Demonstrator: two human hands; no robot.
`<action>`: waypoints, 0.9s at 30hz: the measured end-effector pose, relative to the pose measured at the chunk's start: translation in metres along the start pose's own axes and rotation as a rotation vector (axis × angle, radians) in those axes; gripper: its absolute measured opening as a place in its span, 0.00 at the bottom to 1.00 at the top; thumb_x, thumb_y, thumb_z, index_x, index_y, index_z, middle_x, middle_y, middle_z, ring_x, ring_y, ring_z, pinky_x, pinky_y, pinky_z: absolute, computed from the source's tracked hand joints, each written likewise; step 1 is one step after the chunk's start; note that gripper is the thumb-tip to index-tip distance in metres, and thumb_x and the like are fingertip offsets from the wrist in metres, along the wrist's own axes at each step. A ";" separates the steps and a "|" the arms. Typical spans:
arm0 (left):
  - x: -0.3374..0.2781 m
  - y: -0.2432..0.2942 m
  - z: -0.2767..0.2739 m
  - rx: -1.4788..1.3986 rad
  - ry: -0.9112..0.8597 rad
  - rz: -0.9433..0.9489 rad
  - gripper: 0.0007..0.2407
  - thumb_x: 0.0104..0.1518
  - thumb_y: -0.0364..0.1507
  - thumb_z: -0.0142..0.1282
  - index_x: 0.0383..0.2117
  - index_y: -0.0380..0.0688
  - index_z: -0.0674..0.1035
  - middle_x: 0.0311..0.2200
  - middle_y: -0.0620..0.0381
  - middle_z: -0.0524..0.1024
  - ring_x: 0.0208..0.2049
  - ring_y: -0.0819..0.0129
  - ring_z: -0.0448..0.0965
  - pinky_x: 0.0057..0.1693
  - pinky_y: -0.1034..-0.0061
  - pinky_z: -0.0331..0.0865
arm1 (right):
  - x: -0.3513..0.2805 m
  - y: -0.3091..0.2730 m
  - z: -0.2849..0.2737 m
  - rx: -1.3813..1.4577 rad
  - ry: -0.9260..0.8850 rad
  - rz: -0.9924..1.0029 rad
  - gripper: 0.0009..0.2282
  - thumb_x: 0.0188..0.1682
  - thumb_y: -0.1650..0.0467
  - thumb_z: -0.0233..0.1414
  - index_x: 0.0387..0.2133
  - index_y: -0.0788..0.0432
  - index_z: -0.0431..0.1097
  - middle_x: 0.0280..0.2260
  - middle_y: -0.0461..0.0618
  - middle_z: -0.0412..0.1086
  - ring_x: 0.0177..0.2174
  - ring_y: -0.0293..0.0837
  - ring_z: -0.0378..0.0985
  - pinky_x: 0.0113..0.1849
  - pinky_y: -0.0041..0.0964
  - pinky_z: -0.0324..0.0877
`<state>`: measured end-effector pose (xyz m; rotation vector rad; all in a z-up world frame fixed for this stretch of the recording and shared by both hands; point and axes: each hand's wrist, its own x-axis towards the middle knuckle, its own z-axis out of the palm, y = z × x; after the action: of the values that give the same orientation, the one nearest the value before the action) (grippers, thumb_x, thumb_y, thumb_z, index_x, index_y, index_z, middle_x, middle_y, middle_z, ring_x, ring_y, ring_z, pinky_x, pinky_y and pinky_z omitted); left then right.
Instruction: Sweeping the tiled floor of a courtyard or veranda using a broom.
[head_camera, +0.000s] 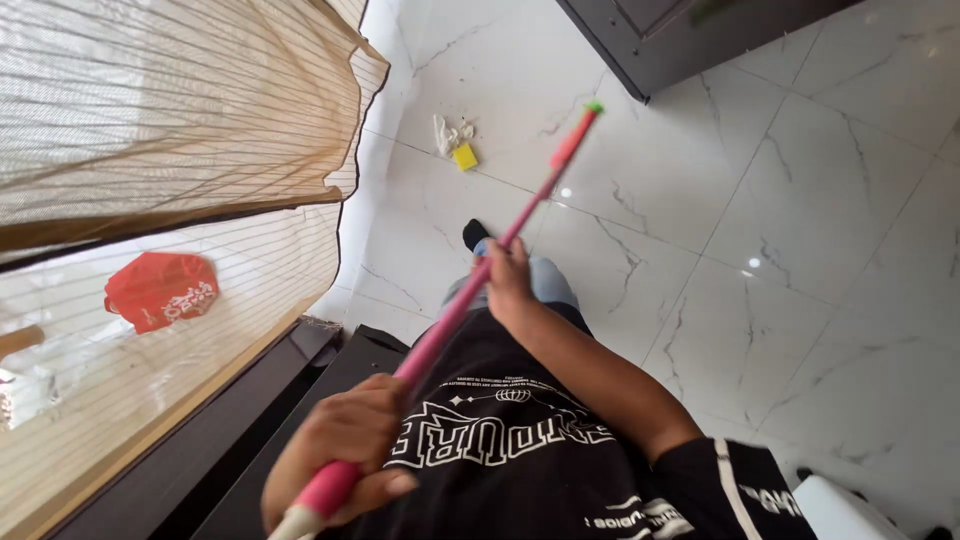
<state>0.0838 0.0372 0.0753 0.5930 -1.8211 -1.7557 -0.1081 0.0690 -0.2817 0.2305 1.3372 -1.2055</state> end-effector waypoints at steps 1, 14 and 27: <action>0.008 -0.009 0.011 0.011 0.011 0.007 0.20 0.60 0.31 0.62 0.15 0.44 0.61 0.17 0.60 0.62 0.26 0.61 0.67 0.45 0.64 0.67 | 0.008 -0.004 -0.024 -0.007 -0.016 -0.003 0.08 0.51 0.75 0.52 0.39 0.58 0.58 0.31 0.56 0.66 0.24 0.45 0.73 0.26 0.42 0.72; 0.038 -0.111 0.187 -0.199 -0.053 -0.113 0.20 0.60 0.29 0.64 0.16 0.40 0.63 0.17 0.56 0.65 0.21 0.65 0.65 0.34 0.70 0.60 | 0.055 0.002 -0.315 0.233 0.351 0.133 0.06 0.47 0.82 0.49 0.35 0.67 0.59 0.31 0.56 0.66 0.28 0.47 0.73 0.33 0.44 0.78; -0.012 -0.167 0.213 -0.134 0.250 -0.231 0.20 0.60 0.28 0.62 0.13 0.40 0.64 0.14 0.57 0.65 0.18 0.74 0.62 0.30 0.72 0.61 | 0.128 0.065 -0.342 -0.236 -0.006 0.450 0.04 0.46 0.76 0.47 0.29 0.68 0.66 0.30 0.58 0.70 0.33 0.51 0.75 0.34 0.45 0.76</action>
<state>-0.0538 0.1974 -0.0934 0.9528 -1.5011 -1.8392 -0.2955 0.2791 -0.5226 0.3364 1.3208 -0.6655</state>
